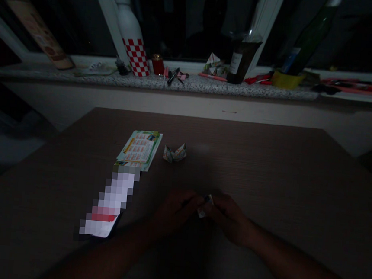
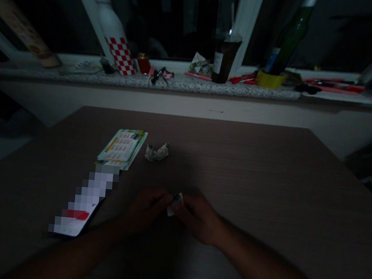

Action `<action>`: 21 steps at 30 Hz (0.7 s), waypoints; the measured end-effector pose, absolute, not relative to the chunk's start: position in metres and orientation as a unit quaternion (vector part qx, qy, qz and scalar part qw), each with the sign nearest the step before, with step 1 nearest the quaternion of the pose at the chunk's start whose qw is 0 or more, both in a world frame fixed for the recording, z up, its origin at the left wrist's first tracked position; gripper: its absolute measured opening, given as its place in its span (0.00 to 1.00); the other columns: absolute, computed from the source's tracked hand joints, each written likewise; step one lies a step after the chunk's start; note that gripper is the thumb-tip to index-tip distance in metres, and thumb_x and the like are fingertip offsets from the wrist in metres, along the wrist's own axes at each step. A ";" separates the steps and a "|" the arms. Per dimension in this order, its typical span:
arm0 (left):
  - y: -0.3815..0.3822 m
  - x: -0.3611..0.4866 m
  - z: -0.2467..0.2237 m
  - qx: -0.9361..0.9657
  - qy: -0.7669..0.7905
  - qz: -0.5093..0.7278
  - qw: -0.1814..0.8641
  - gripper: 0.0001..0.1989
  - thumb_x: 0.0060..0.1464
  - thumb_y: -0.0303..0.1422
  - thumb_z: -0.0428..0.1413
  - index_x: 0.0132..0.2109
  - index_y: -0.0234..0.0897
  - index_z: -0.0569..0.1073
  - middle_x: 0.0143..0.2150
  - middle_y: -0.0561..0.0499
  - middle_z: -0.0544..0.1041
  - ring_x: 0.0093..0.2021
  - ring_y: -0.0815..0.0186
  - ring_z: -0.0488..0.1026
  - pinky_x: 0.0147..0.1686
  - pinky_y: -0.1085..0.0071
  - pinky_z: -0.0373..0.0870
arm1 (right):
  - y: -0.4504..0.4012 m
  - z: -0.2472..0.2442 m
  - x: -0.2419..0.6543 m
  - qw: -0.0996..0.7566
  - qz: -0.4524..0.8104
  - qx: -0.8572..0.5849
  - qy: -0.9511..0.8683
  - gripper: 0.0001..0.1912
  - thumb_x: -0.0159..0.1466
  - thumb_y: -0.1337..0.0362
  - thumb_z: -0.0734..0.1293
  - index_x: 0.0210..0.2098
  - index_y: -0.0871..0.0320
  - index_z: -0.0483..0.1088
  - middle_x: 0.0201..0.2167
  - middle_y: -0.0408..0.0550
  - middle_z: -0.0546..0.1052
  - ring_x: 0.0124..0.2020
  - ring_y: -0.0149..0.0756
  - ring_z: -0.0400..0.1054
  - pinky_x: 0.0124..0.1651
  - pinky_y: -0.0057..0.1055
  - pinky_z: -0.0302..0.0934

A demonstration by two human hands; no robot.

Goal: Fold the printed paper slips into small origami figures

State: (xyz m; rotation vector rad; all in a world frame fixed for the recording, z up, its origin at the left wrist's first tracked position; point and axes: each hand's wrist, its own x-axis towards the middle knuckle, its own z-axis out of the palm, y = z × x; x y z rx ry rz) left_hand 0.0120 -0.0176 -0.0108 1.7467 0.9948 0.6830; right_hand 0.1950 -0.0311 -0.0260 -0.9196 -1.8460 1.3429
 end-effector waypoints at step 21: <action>-0.018 0.014 -0.007 0.709 0.434 0.300 0.469 0.18 0.60 0.40 0.47 0.27 0.33 0.69 0.22 0.57 0.62 0.23 0.72 0.59 0.24 0.76 0.55 | -0.026 -0.025 0.192 0.408 0.549 -0.376 -0.625 0.20 0.65 0.52 0.60 0.23 0.60 0.65 0.19 0.41 0.62 0.22 0.28 0.55 0.25 0.24 0.50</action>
